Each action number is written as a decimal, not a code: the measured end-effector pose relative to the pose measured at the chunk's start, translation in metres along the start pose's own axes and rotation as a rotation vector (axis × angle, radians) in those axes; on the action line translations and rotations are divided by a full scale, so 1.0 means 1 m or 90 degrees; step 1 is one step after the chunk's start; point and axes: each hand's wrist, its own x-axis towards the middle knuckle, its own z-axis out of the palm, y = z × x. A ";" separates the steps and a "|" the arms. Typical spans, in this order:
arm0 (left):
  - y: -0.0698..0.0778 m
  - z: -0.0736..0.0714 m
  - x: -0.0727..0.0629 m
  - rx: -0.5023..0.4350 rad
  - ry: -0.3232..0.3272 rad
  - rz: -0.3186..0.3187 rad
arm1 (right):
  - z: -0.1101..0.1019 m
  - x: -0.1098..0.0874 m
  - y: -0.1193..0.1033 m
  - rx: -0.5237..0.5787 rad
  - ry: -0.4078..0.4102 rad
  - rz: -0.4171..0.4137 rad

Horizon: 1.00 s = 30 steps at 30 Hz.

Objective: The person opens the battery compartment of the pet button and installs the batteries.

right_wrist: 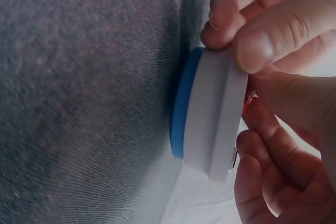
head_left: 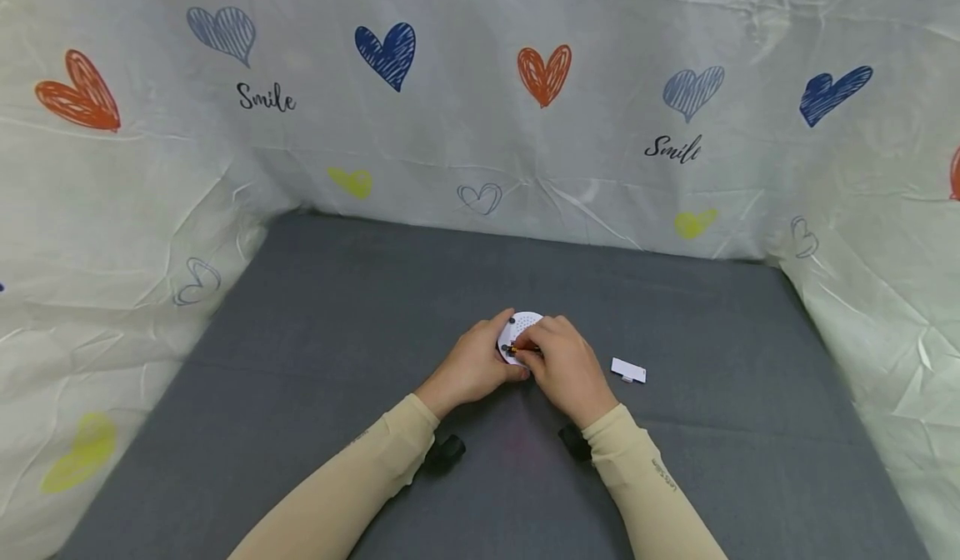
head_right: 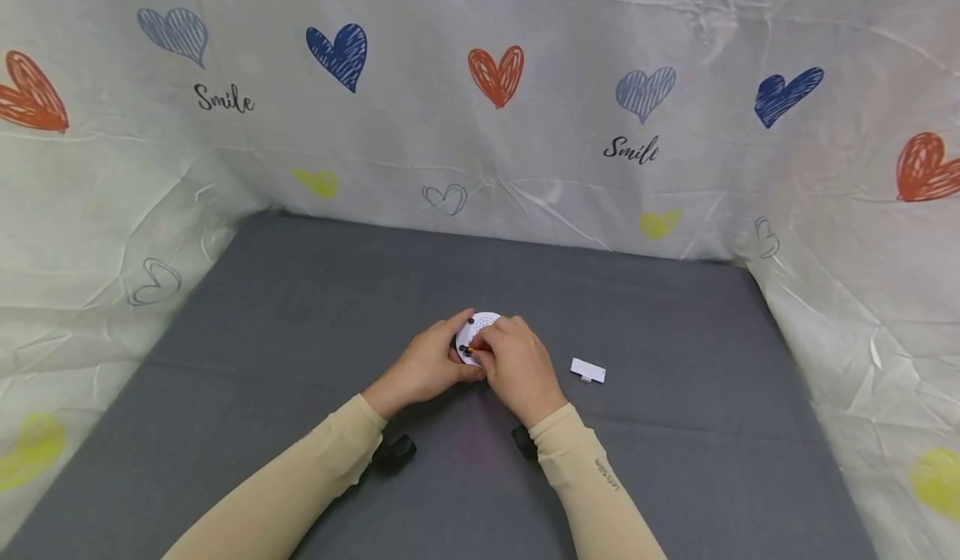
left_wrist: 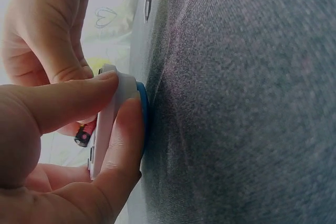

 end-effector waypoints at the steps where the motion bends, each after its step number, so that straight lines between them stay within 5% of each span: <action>1: 0.000 0.000 0.000 0.001 -0.001 0.000 | 0.001 0.000 0.000 -0.001 -0.001 0.001; 14: 0.000 0.001 0.000 0.006 0.004 0.001 | -0.001 0.000 0.000 -0.004 -0.029 0.027; 19: 0.000 0.002 0.001 0.009 0.007 0.002 | 0.000 -0.001 -0.001 -0.015 0.007 0.041; 24: 0.002 0.003 0.000 0.015 0.005 -0.004 | 0.001 -0.002 -0.005 -0.075 0.070 0.164; 30: 0.003 0.004 0.001 0.022 0.012 0.002 | 0.000 -0.002 -0.007 -0.088 0.010 0.307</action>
